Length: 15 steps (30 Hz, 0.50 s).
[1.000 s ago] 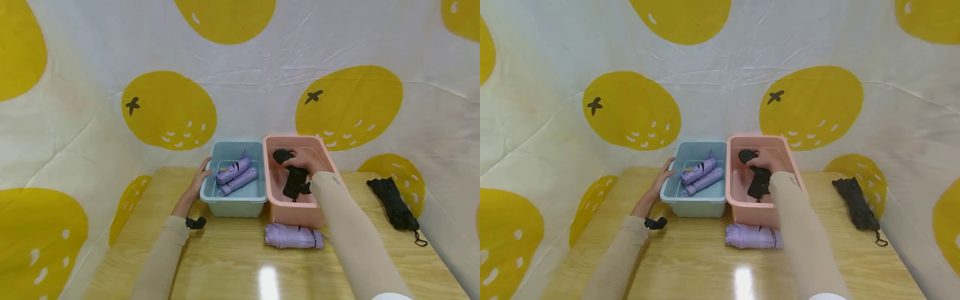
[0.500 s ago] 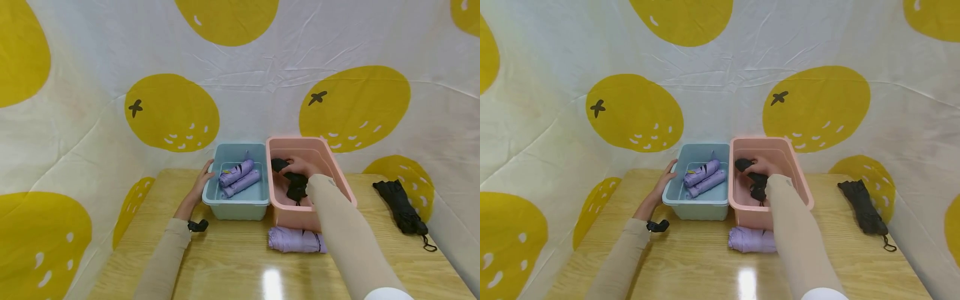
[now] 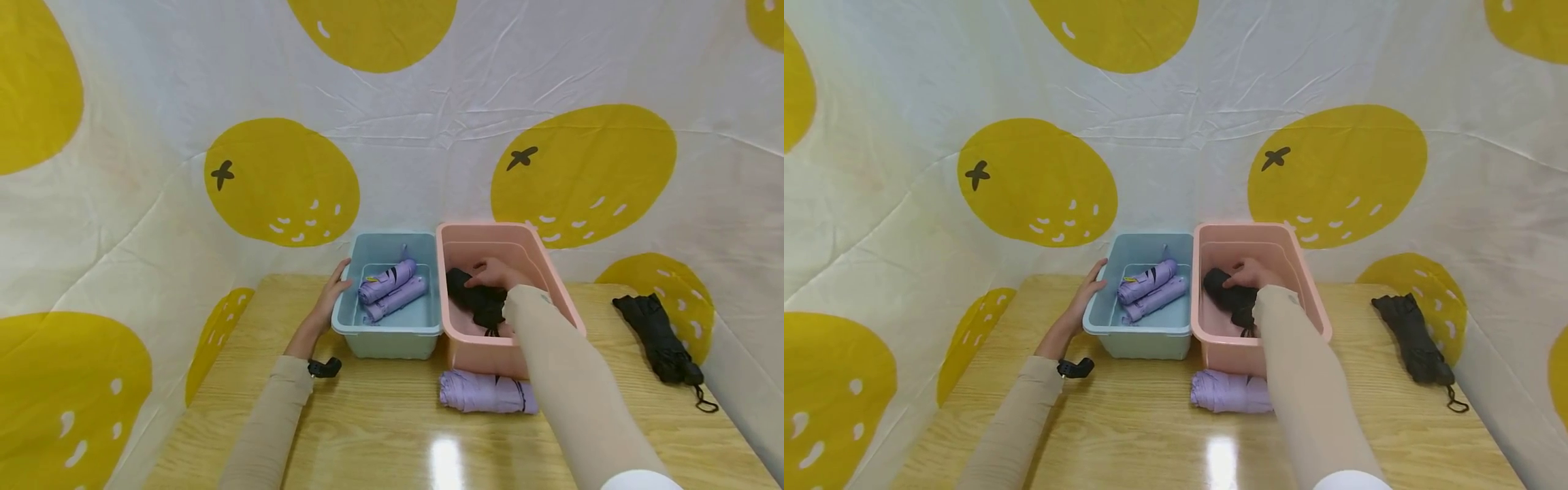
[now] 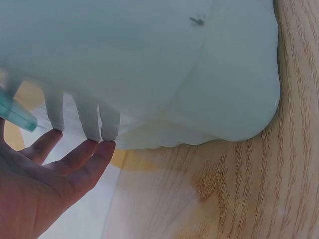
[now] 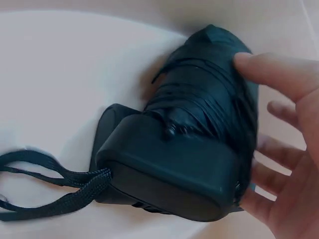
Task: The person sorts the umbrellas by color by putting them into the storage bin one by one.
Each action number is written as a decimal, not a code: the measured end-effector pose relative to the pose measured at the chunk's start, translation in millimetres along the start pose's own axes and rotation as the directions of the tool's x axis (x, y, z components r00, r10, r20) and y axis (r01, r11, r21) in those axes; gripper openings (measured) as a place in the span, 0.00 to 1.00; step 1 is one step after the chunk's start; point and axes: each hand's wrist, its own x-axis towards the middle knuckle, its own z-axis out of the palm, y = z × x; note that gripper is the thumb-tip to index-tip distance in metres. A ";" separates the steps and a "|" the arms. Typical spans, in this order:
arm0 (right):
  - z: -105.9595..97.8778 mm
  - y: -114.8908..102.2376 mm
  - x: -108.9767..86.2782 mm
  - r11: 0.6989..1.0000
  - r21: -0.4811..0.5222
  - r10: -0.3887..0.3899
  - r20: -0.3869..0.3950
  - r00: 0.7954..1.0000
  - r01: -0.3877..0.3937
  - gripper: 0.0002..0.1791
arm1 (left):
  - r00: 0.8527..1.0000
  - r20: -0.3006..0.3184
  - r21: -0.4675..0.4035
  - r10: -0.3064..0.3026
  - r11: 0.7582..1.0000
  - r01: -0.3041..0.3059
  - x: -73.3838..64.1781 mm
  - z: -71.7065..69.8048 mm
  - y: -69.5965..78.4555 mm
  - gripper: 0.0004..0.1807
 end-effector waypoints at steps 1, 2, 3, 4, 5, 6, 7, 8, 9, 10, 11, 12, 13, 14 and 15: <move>0.0 -0.8 -1.2 1.000 -0.001 0.024 -0.009 1.000 -0.024 0.37 | 1.000 0.001 -0.003 -0.003 1.000 0.003 -0.6 0.1 0.6 0.31; 0.2 -1.4 -1.7 0.999 0.010 0.052 -0.015 0.999 -0.052 0.36 | 1.000 0.004 -0.013 -0.008 1.000 0.008 -1.5 0.1 2.1 0.31; 0.2 -1.6 -2.0 0.998 0.010 0.060 -0.019 0.998 -0.060 0.36 | 1.000 0.007 -0.022 -0.016 1.000 0.016 -2.6 0.6 4.3 0.31; 0.0 -2.7 -2.6 0.997 0.027 0.070 -0.022 0.997 -0.070 0.34 | 1.000 0.012 -0.031 -0.022 0.999 0.022 -3.9 1.0 6.9 0.31; -0.2 -3.2 -2.4 0.996 0.050 0.071 -0.024 0.997 -0.070 0.31 | 0.999 0.016 -0.037 -0.030 0.999 0.031 -5.2 1.5 10.0 0.32; -0.8 -4.5 -2.3 0.995 0.076 0.073 -0.031 0.997 -0.071 0.28 | 0.999 0.020 -0.041 -0.038 0.998 0.039 -6.6 2.2 13.5 0.32; -1.6 -6.7 -2.9 0.993 0.099 0.071 -0.036 0.997 -0.067 0.25 | 0.999 0.023 -0.043 -0.042 0.998 0.043 -7.8 3.2 17.4 0.32; -2.9 -8.8 -2.5 0.990 0.125 0.064 -0.044 0.997 -0.058 0.22 | 0.999 0.023 -0.043 -0.046 0.998 0.047 -8.7 4.1 20.5 0.32; -4.7 -11.2 -2.5 0.988 0.150 0.052 -0.041 0.998 -0.046 0.20 | 0.999 0.022 -0.035 -0.047 0.998 0.048 -9.2 4.9 22.6 0.32; -6.8 -14.3 -2.8 0.982 0.186 0.052 -0.033 0.998 -0.045 0.19 | 0.999 0.021 -0.029 -0.045 0.999 0.046 -9.6 5.4 24.1 0.32; -9.6 -16.6 -2.8 0.978 0.203 0.042 -0.016 0.999 -0.038 0.19 | 0.999 0.021 -0.023 -0.043 0.999 0.044 -9.8 5.7 25.2 0.32; -12.7 -19.1 -2.6 0.973 0.227 0.042 0.000 0.999 -0.041 0.21 | 0.999 0.021 -0.019 -0.042 0.999 0.042 -9.8 5.9 25.8 0.32; -15.9 -22.6 -2.7 0.966 0.256 0.041 0.021 0.999 -0.045 0.22 | 0.999 0.021 -0.016 -0.040 0.999 0.040 -9.7 5.7 26.1 0.31; -19.0 -26.1 -3.0 0.955 0.292 0.049 0.033 0.998 -0.056 0.23 | 0.999 0.022 -0.015 -0.037 0.999 0.037 -9.6 5.3 25.9 0.31; -22.4 -30.3 -4.0 0.944 0.322 0.053 0.052 0.997 -0.067 0.25 | 0.999 0.025 -0.012 -0.034 0.999 0.034 -9.3 4.7 25.5 0.31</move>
